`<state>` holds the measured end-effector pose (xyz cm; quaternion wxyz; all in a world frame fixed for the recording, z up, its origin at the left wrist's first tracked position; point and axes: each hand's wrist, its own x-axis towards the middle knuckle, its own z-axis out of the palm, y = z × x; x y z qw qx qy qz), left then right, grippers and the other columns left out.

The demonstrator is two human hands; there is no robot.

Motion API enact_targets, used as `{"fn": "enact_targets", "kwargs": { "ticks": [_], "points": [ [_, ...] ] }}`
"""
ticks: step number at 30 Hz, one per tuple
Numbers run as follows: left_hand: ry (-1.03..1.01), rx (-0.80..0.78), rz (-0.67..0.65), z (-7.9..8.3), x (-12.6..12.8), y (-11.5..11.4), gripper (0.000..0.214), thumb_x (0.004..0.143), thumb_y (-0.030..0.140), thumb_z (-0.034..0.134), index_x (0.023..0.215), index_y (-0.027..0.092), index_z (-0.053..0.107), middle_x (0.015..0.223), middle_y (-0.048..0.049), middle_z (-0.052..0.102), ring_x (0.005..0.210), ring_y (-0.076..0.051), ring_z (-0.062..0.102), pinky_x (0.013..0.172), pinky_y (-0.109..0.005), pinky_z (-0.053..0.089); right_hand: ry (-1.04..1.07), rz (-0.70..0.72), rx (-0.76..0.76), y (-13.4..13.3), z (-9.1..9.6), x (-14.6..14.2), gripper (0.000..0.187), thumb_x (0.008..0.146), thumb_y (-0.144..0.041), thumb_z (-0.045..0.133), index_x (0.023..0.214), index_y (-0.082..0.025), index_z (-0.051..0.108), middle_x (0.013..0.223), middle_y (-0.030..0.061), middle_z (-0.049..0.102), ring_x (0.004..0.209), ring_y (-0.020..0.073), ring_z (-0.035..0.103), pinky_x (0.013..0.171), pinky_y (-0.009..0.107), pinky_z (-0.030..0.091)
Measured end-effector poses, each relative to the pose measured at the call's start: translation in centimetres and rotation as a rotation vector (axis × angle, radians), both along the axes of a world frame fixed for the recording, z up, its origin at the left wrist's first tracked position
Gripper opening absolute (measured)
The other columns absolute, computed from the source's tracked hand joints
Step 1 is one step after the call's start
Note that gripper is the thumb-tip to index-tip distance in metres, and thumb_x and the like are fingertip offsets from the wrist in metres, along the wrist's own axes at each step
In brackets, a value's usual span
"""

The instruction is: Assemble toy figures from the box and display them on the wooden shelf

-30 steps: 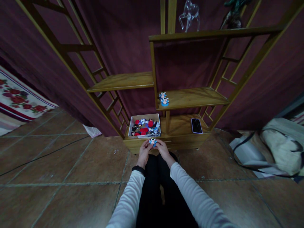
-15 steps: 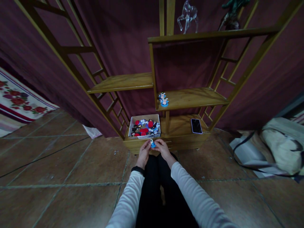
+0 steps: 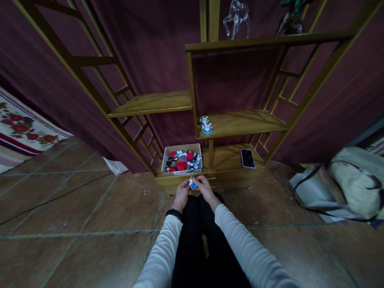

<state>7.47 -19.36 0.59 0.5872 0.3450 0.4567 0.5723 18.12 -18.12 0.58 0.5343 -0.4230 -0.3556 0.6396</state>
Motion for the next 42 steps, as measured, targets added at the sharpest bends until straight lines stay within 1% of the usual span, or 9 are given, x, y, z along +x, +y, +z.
{"fn": "enact_targets", "kwargs": {
  "ticks": [5,11,15,20,24,27,32,37,42],
  "points": [
    [-0.005,-0.003,-0.001,-0.1,-0.1,0.0,0.030,0.055,0.021,0.070,0.084,0.013,0.070,0.076,-0.0078,0.068,0.076,-0.017,0.060,0.068,-0.026,0.042,-0.002,0.012,0.027,0.3,-0.9,0.0,0.033,0.059,-0.047,0.068,0.072,-0.019,0.054,0.069,-0.0020,0.057,0.062,0.0136,0.056,0.055,0.030,0.054],
    [-0.012,-0.011,0.019,-0.2,-0.2,0.1,0.031,0.057,0.024,0.070,0.087,0.013,0.069,0.074,-0.0072,0.068,0.072,-0.016,0.060,0.067,-0.026,0.043,-0.020,0.008,0.030,0.3,-1.2,0.0,0.021,0.061,-0.030,0.062,0.078,-0.020,0.057,0.080,-0.0001,0.059,0.071,0.0156,0.059,0.061,0.032,0.054],
    [-0.019,-0.014,0.041,-0.3,-0.2,0.2,0.031,0.057,0.025,0.071,0.086,0.012,0.069,0.073,-0.0070,0.067,0.068,-0.015,0.059,0.066,-0.025,0.042,-0.031,0.024,0.029,0.2,-0.9,0.0,0.022,0.059,-0.024,0.059,0.081,-0.020,0.059,0.083,0.0006,0.060,0.074,0.0161,0.058,0.062,0.031,0.052],
    [-0.010,-0.042,0.052,-0.4,-0.2,0.3,0.031,0.056,0.026,0.072,0.084,0.012,0.069,0.072,-0.0058,0.067,0.063,-0.012,0.056,0.064,-0.023,0.041,-0.020,0.076,0.078,0.3,-0.9,-0.1,0.029,0.056,-0.018,0.059,0.085,-0.020,0.059,0.081,-0.0009,0.062,0.076,0.0156,0.057,0.065,0.028,0.050],
    [-0.011,-0.052,0.063,-0.3,-0.2,0.3,0.032,0.056,0.027,0.073,0.083,0.012,0.069,0.072,-0.0062,0.067,0.064,-0.012,0.056,0.064,-0.023,0.041,0.004,0.055,0.097,0.4,-1.2,-0.2,0.033,0.054,-0.014,0.059,0.086,-0.021,0.060,0.080,-0.0018,0.062,0.077,0.0155,0.057,0.065,0.026,0.050],
    [-0.024,-0.062,0.089,-0.2,-0.2,0.2,0.032,0.055,0.027,0.073,0.083,0.012,0.069,0.074,-0.0064,0.067,0.066,-0.013,0.058,0.065,-0.024,0.041,0.047,0.029,0.087,0.4,-1.2,-0.2,0.033,0.055,-0.016,0.061,0.088,-0.022,0.060,0.082,-0.0012,0.062,0.076,0.0159,0.057,0.063,0.027,0.051],
    [-0.087,-0.069,0.108,-0.1,-0.3,0.0,0.036,0.054,0.022,0.075,0.088,0.013,0.067,0.080,-0.0067,0.068,0.070,-0.012,0.059,0.070,-0.025,0.042,0.096,-0.040,0.060,0.0,-0.7,-0.1,0.026,0.059,-0.020,0.061,0.084,-0.020,0.062,0.083,0.0008,0.062,0.072,0.0156,0.059,0.063,0.030,0.053],
    [-0.092,-0.064,0.098,0.1,-0.4,0.1,0.042,0.054,0.022,0.076,0.094,0.012,0.066,0.085,-0.0090,0.068,0.077,-0.015,0.061,0.076,-0.028,0.043,0.139,-0.058,0.052,0.1,-0.8,-0.1,0.022,0.061,-0.026,0.063,0.081,-0.019,0.064,0.082,0.0018,0.064,0.072,0.0163,0.060,0.067,0.034,0.054],
    [-0.088,-0.052,0.068,-0.1,-0.4,0.1,0.045,0.054,0.022,0.077,0.096,0.011,0.066,0.089,-0.0107,0.069,0.087,-0.018,0.061,0.085,-0.031,0.041,0.147,-0.079,0.037,0.2,-0.9,-0.1,0.023,0.062,-0.031,0.065,0.081,-0.018,0.065,0.087,0.0039,0.065,0.075,0.0174,0.062,0.072,0.036,0.053]
  ]
}}
